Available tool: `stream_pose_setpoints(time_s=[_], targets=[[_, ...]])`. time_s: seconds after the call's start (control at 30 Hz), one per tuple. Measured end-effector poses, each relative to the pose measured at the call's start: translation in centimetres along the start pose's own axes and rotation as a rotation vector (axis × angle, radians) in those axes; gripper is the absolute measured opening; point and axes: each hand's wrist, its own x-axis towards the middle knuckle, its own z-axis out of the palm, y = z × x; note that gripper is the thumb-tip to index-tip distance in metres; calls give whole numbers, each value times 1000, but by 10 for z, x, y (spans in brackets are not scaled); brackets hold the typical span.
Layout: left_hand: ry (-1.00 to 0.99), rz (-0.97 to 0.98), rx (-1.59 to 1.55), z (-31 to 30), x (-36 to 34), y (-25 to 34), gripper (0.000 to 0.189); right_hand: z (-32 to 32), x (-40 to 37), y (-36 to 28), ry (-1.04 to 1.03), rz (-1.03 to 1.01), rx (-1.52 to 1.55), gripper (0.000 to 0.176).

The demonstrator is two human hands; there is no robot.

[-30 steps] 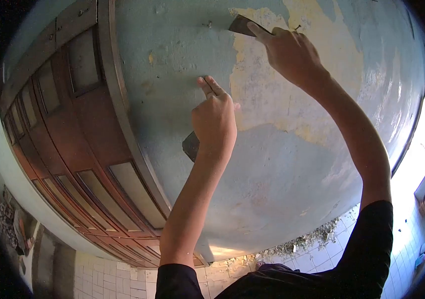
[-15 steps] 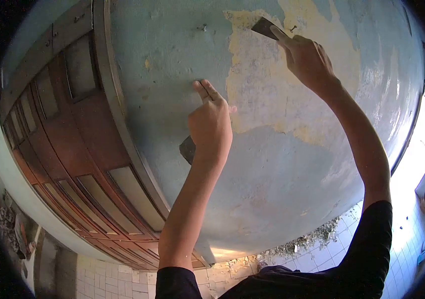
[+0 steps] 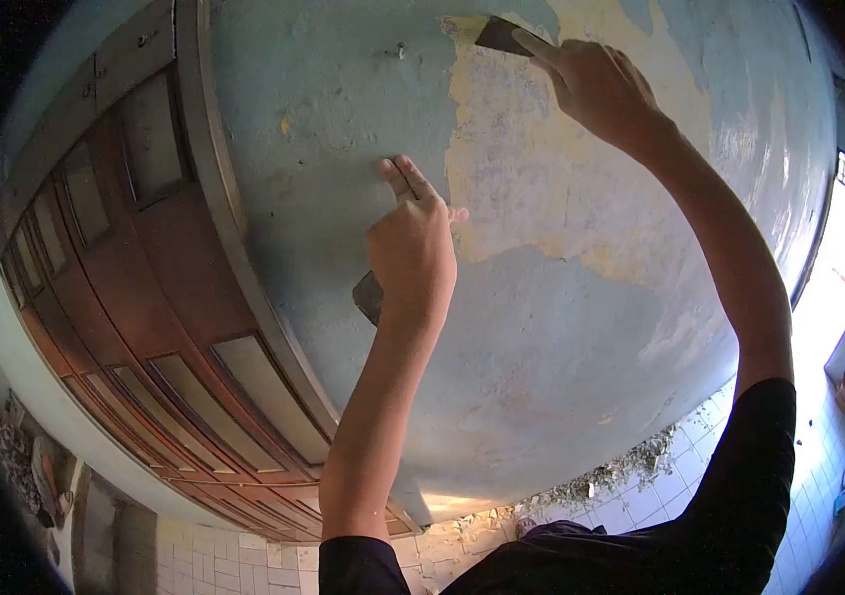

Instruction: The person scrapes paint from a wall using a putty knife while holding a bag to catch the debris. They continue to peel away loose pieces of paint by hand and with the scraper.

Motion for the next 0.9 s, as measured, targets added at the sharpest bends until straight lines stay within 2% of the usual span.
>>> stream_pose_setpoints(time_s=[0.13,0.23,0.3,0.5,0.6,0.63,0.77,0.9], targets=[[2,-1,43,4,0,3,86,5,9,-4,24,2,59,56],[14,-3,5,3,1,0,86,1,9,-2,-55,17,4,60],[25,9,-12,3,-2,-2,86,-4,-9,-1,-81,46,11,49],[-18,-42,-12,2,1,4,86,10,1,-8,-23,120,128,51],[-57,-44,-7,-4,0,3,87,0,-34,-11,-90,254,229,51],[-51,-43,-5,-5,0,2,87,1,-49,-6,-95,227,159,59],[-64,-27,52,-2,4,6,88,12,-64,9,-49,297,224,55],[-71,-41,46,-4,3,5,89,10,-68,9,-30,280,227,52]])
